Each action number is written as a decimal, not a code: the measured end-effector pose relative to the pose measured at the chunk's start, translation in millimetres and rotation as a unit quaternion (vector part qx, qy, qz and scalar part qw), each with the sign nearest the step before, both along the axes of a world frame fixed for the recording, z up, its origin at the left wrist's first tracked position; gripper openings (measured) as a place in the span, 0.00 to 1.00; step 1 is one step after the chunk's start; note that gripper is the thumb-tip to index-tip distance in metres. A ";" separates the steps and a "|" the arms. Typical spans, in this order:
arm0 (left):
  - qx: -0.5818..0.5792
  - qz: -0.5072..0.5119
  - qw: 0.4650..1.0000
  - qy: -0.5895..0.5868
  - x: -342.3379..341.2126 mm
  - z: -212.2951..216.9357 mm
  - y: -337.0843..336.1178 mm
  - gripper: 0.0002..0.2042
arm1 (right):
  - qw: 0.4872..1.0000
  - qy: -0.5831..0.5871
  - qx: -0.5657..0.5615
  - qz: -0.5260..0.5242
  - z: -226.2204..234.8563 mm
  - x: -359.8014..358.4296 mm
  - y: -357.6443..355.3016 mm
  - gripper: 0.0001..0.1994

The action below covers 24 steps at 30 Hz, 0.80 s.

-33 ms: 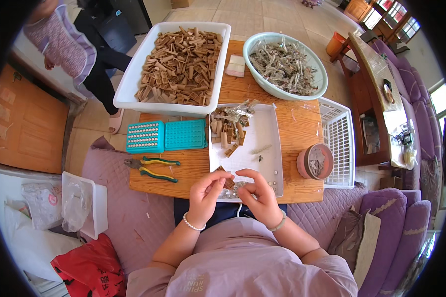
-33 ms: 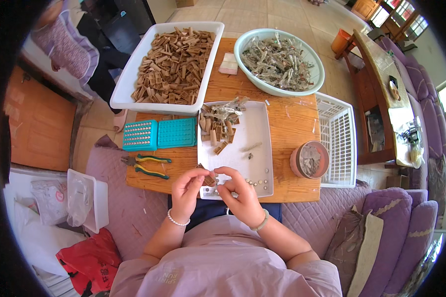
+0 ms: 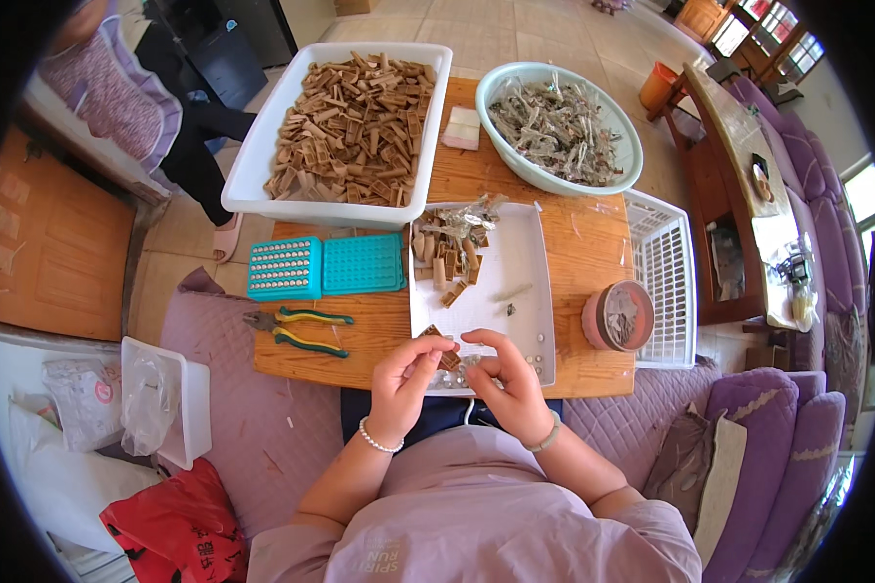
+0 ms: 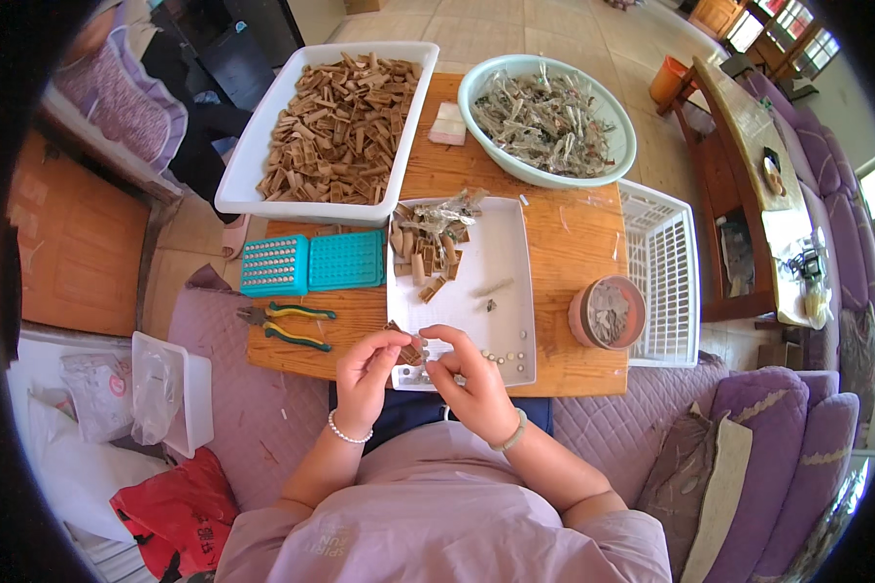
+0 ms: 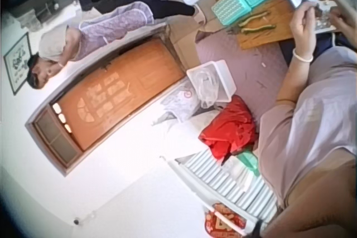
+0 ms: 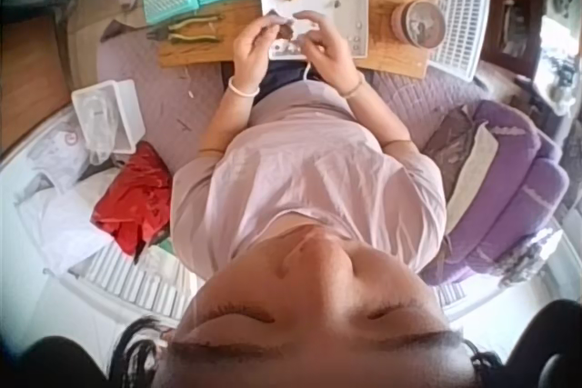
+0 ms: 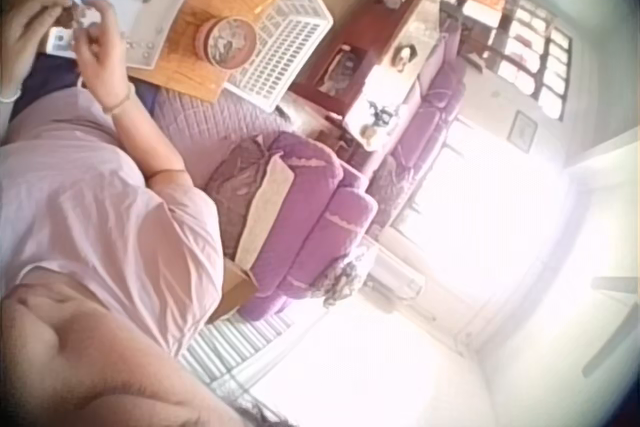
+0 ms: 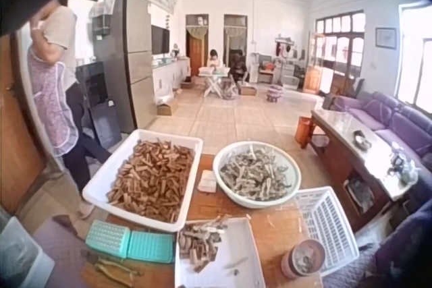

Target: Manually assembling small metal components onto brown plastic strips.

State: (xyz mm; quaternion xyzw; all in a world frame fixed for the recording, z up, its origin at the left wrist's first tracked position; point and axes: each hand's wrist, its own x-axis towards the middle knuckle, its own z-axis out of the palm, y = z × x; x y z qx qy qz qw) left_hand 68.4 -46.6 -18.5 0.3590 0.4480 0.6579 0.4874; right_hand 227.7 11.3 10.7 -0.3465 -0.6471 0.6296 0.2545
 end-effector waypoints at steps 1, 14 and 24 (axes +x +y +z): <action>-0.004 -0.004 1.000 0.010 -0.1 -1.0 -0.7 0.10 | 1.000 0.000 -0.001 -0.001 -0.3 -0.1 0.2 0.18; -0.013 -0.010 1.000 -0.016 1.5 6.4 2.1 0.09 | 0.998 -0.025 0.053 -0.004 10.5 -1.1 1.7 0.18; -0.084 0.024 0.986 0.141 -14.3 -17.8 9.9 0.09 | 0.980 -0.099 0.174 0.010 -58.3 -6.5 31.2 0.11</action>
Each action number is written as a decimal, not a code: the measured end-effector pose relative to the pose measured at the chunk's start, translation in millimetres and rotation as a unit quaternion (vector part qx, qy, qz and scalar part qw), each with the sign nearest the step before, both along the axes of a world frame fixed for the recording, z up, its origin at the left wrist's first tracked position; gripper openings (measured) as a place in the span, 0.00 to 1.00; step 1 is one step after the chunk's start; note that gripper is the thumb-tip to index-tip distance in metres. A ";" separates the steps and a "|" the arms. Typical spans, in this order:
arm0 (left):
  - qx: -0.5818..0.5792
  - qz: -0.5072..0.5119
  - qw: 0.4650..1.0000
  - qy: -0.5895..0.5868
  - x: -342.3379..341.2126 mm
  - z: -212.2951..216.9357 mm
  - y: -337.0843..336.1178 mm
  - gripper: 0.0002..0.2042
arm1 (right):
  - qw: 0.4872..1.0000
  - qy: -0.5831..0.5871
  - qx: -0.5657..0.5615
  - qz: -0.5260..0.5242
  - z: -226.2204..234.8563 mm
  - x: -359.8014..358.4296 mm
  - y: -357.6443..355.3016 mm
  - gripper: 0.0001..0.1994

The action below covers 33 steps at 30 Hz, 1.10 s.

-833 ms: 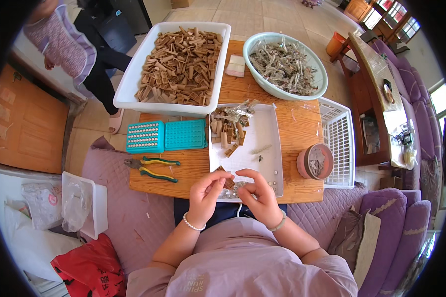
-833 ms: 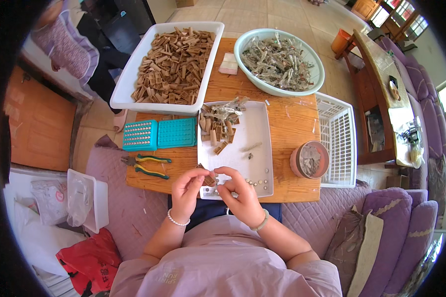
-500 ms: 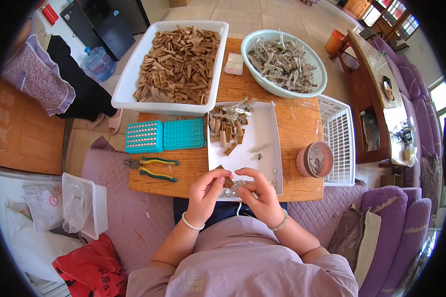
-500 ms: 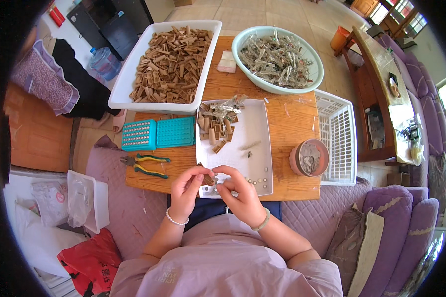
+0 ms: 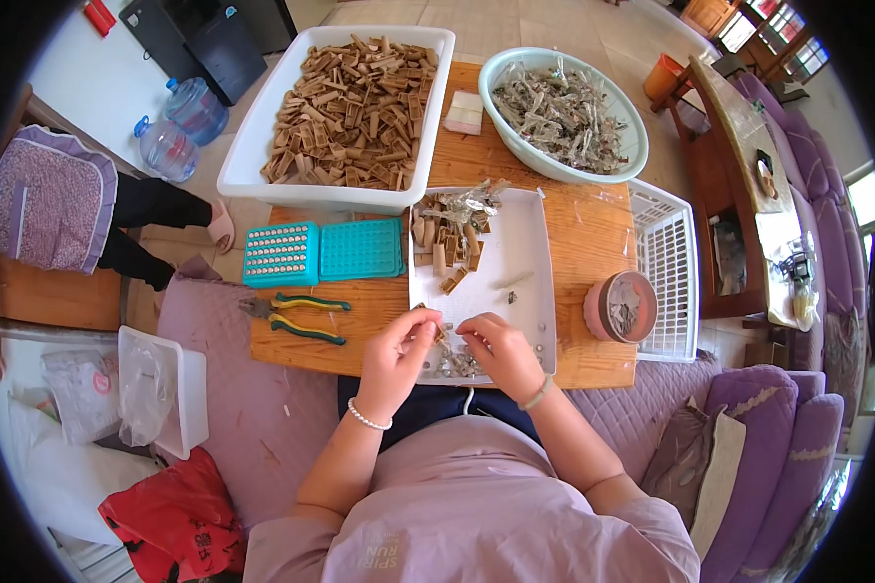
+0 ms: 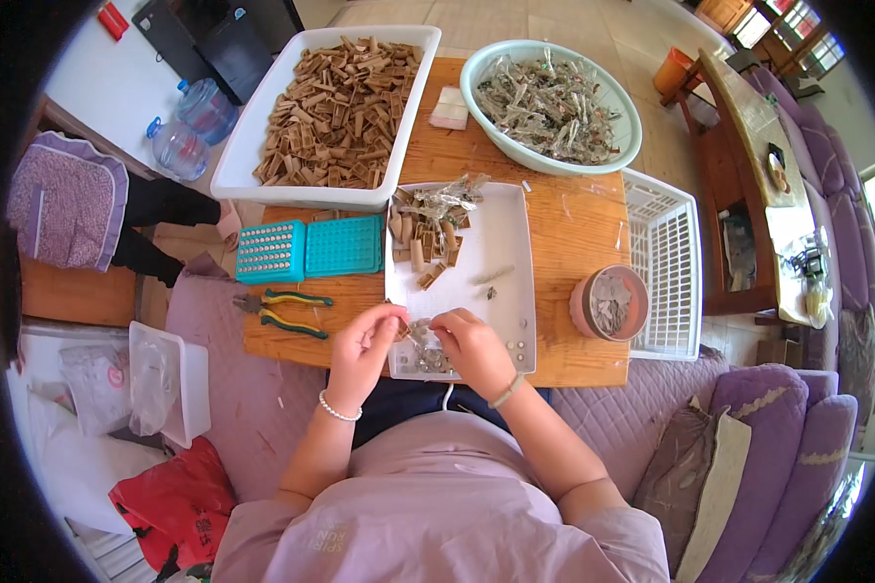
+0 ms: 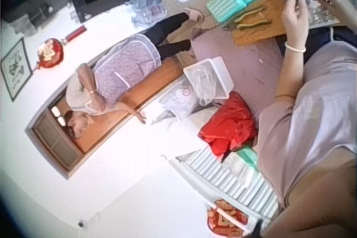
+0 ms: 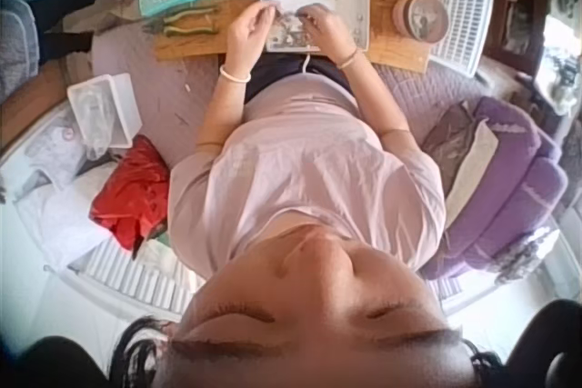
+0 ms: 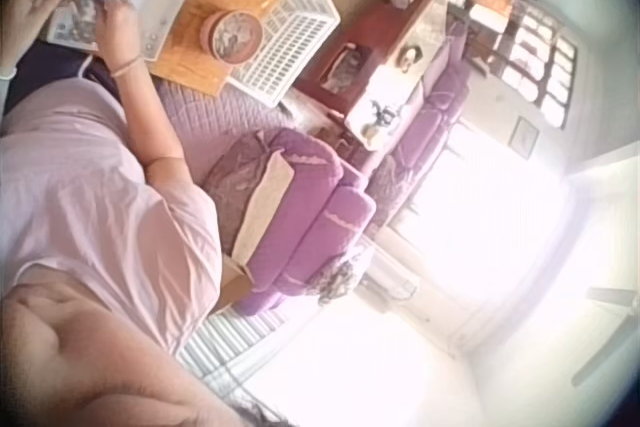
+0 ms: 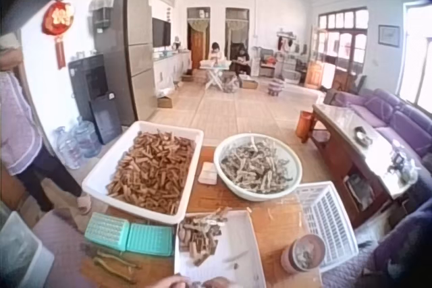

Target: Manually assembling small metal components onto brown plastic strips.

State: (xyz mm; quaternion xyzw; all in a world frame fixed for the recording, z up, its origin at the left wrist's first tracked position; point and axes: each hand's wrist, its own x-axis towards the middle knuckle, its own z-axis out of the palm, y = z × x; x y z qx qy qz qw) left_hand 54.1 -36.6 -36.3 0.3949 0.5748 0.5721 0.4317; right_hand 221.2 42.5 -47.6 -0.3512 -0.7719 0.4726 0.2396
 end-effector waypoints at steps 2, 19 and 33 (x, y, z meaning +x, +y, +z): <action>0.009 -0.005 0.999 0.046 -5.9 1.8 -1.4 0.09 | 0.993 -0.054 0.085 0.060 -21.8 -3.8 5.7 0.11; -0.063 -0.073 0.981 -0.170 -18.4 -26.3 -12.0 0.21 | 0.942 -0.226 0.187 0.161 -34.1 -12.4 1.8 0.05; -0.059 -0.072 0.970 -0.225 -8.7 -22.6 -11.7 0.15 | 0.992 0.126 0.030 -0.010 14.9 -18.6 -4.1 0.10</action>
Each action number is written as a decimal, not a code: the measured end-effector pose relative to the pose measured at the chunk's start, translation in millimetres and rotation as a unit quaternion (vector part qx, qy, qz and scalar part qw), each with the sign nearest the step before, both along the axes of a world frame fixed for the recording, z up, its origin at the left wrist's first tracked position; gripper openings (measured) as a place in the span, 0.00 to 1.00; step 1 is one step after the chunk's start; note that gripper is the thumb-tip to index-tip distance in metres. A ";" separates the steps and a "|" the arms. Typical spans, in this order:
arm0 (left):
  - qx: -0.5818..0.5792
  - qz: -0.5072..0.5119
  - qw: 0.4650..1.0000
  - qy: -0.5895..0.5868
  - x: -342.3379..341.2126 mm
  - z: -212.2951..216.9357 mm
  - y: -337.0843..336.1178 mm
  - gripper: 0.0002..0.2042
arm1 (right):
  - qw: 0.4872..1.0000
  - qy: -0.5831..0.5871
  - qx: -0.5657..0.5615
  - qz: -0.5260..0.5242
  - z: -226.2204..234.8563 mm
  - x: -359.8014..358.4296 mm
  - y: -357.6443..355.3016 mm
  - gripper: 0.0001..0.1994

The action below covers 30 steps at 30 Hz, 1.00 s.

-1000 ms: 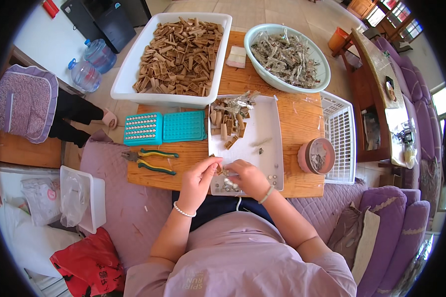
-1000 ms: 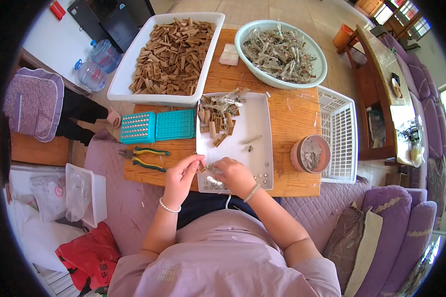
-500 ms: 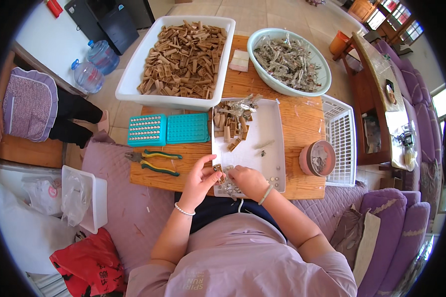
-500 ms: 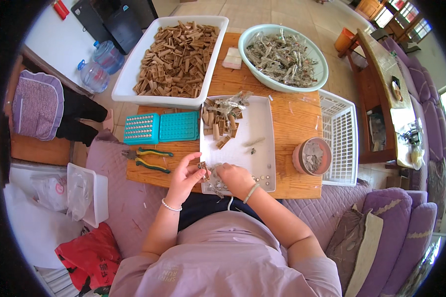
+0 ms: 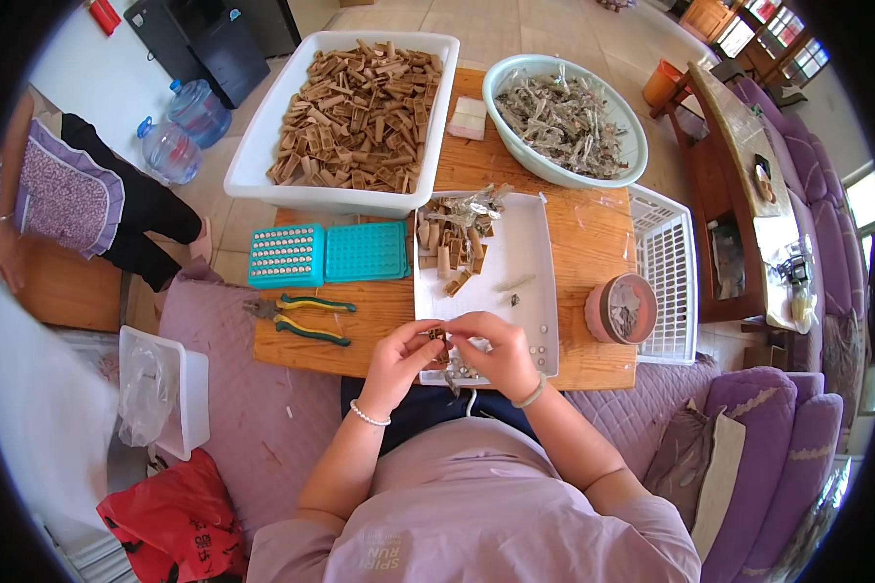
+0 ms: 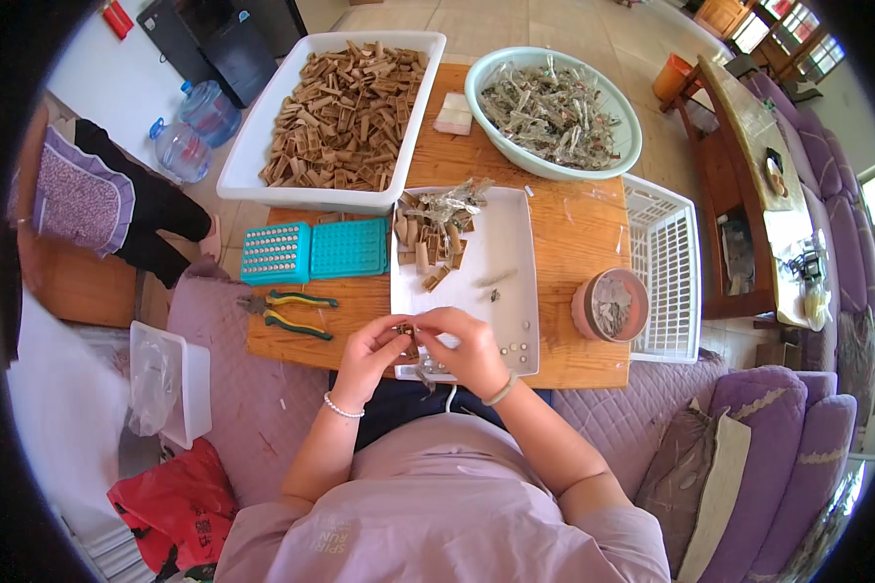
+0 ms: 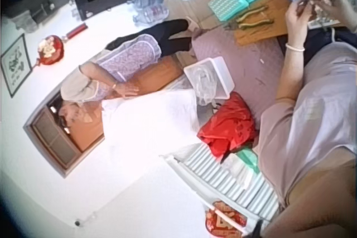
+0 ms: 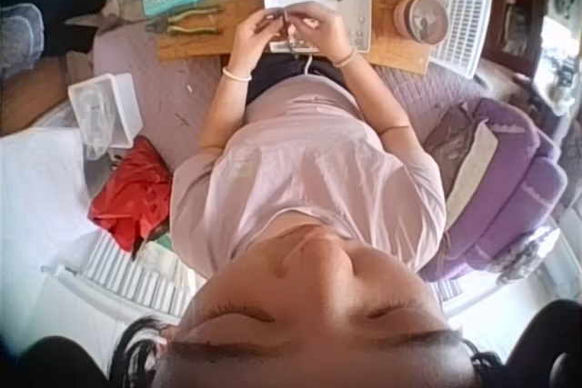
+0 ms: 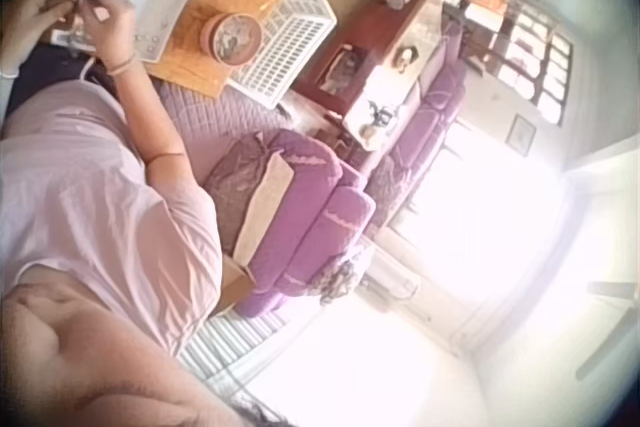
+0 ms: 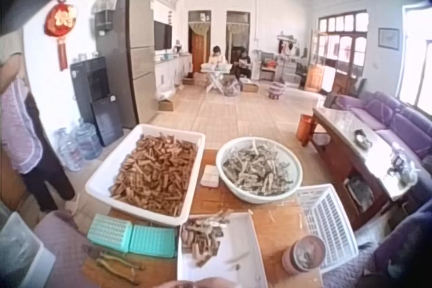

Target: Manually assembling small metal components onto brown plastic strips.

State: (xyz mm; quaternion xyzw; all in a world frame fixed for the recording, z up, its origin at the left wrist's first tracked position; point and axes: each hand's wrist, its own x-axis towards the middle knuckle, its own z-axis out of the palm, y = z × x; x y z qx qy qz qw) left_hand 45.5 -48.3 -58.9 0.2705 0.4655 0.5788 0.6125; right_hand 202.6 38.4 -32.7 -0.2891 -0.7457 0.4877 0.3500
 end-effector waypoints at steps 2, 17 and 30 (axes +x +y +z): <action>-0.003 0.009 1.000 -0.003 -1.3 2.3 -0.6 0.15 | 0.997 -0.051 -0.039 -0.047 -5.4 3.9 4.5 0.11; 0.003 0.022 1.000 -0.002 -2.8 0.2 0.0 0.16 | 0.919 -0.335 0.197 0.067 -55.9 13.4 6.4 0.05; -0.011 0.011 1.000 0.009 2.1 -0.2 0.2 0.15 | 0.981 -0.041 0.188 -0.003 -3.3 -4.6 -1.7 0.10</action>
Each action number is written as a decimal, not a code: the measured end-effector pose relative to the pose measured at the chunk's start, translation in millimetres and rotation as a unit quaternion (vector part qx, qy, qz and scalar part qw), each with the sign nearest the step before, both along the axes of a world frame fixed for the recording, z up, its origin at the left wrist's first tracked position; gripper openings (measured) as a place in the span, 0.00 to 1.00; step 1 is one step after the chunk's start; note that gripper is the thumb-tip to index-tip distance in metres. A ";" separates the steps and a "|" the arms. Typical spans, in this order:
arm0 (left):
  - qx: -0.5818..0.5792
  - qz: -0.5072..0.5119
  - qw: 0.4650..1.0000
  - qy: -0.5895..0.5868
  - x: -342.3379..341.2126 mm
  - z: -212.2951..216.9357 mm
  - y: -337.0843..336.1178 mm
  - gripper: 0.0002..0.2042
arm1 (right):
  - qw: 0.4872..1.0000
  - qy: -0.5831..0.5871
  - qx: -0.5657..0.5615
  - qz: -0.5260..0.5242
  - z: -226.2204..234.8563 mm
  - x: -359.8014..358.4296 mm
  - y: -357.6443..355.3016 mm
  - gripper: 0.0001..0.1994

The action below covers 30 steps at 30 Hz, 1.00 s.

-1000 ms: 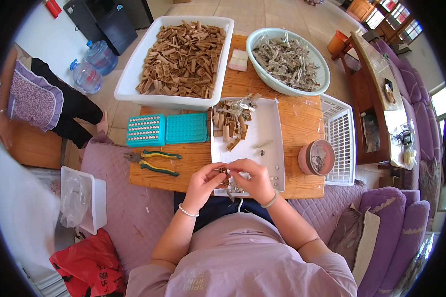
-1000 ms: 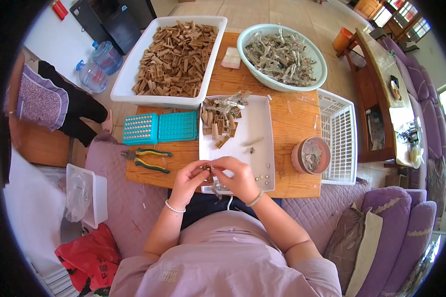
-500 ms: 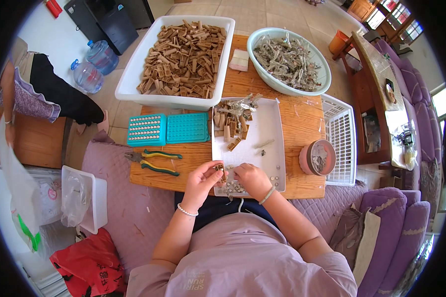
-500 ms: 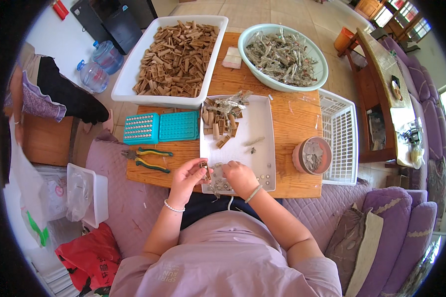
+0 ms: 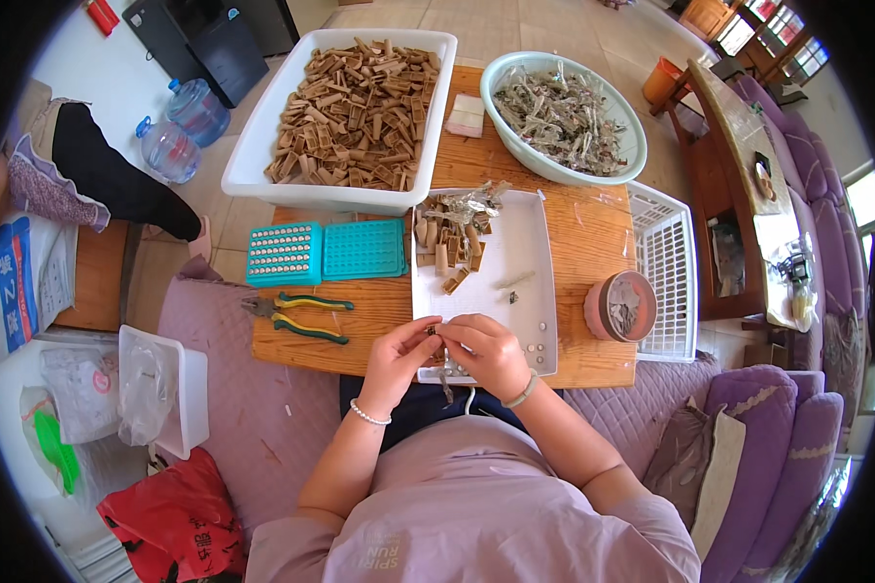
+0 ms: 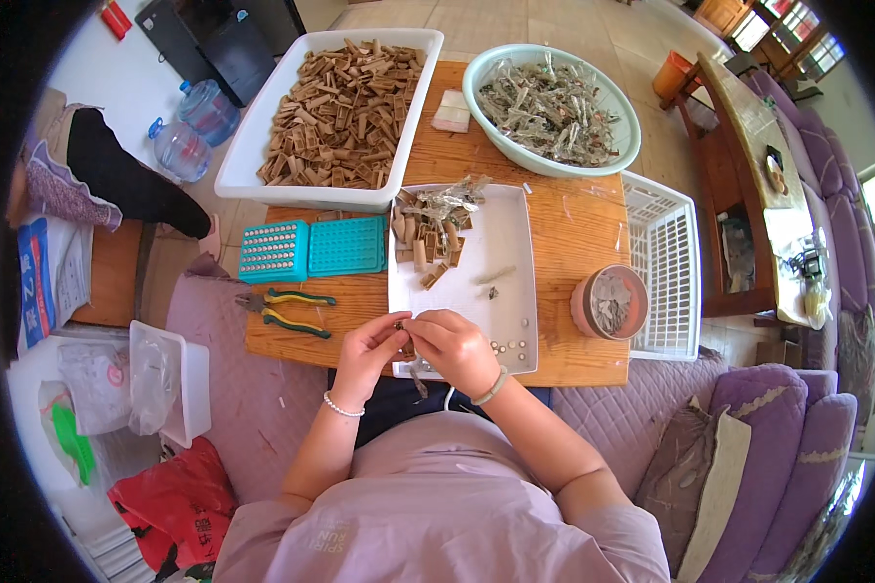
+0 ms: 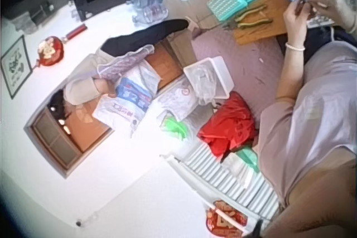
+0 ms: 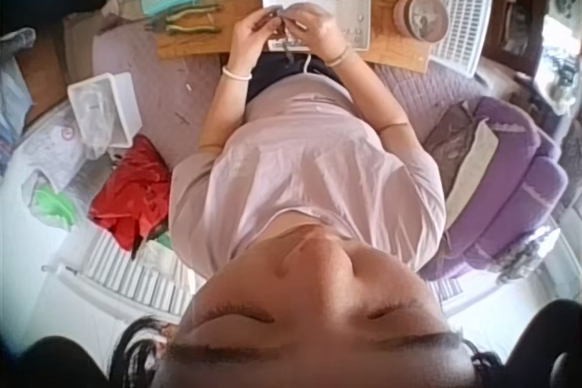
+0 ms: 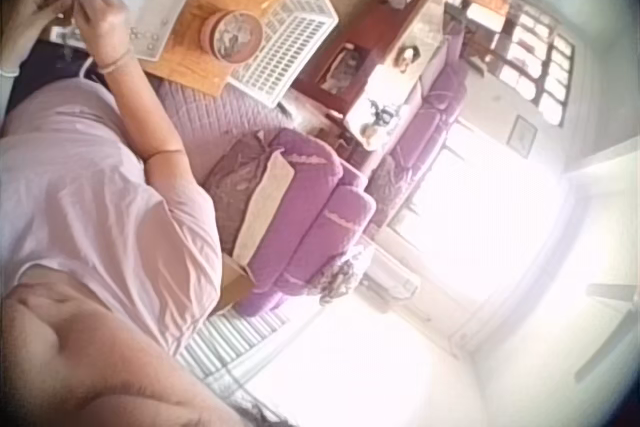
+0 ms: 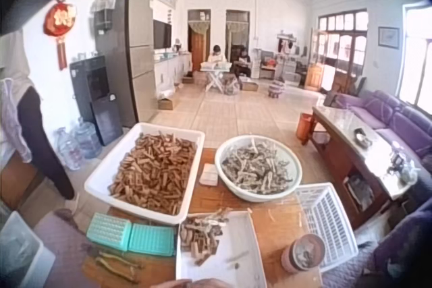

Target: Manually assembling small metal components onto brown plastic strips.

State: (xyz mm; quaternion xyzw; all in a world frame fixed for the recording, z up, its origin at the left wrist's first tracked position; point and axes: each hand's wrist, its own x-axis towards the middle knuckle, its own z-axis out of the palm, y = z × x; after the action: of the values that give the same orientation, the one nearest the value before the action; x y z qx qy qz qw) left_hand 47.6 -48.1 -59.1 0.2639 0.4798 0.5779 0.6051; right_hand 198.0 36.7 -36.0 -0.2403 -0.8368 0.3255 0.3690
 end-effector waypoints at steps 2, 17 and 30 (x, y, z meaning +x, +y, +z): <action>-0.011 0.029 0.999 -0.017 -0.8 0.0 -0.3 0.14 | 0.999 -0.003 -0.021 0.024 3.1 -2.4 2.0 0.10; -0.019 0.107 0.993 -0.034 -13.3 10.0 -1.5 0.14 | 0.966 -0.258 -0.034 -0.002 -57.6 -5.3 -0.1 0.04; -0.022 0.091 0.995 -0.025 -12.1 6.0 -0.5 0.14 | 0.966 -0.254 -0.052 0.005 -60.7 -1.6 12.1 0.07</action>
State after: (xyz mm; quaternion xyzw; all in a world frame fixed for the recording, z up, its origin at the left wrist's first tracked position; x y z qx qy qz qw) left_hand 35.4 -48.6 -53.1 0.1908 0.4993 0.6263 0.5675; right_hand 196.5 48.8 -96.7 -0.3303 -0.8860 0.2987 0.1293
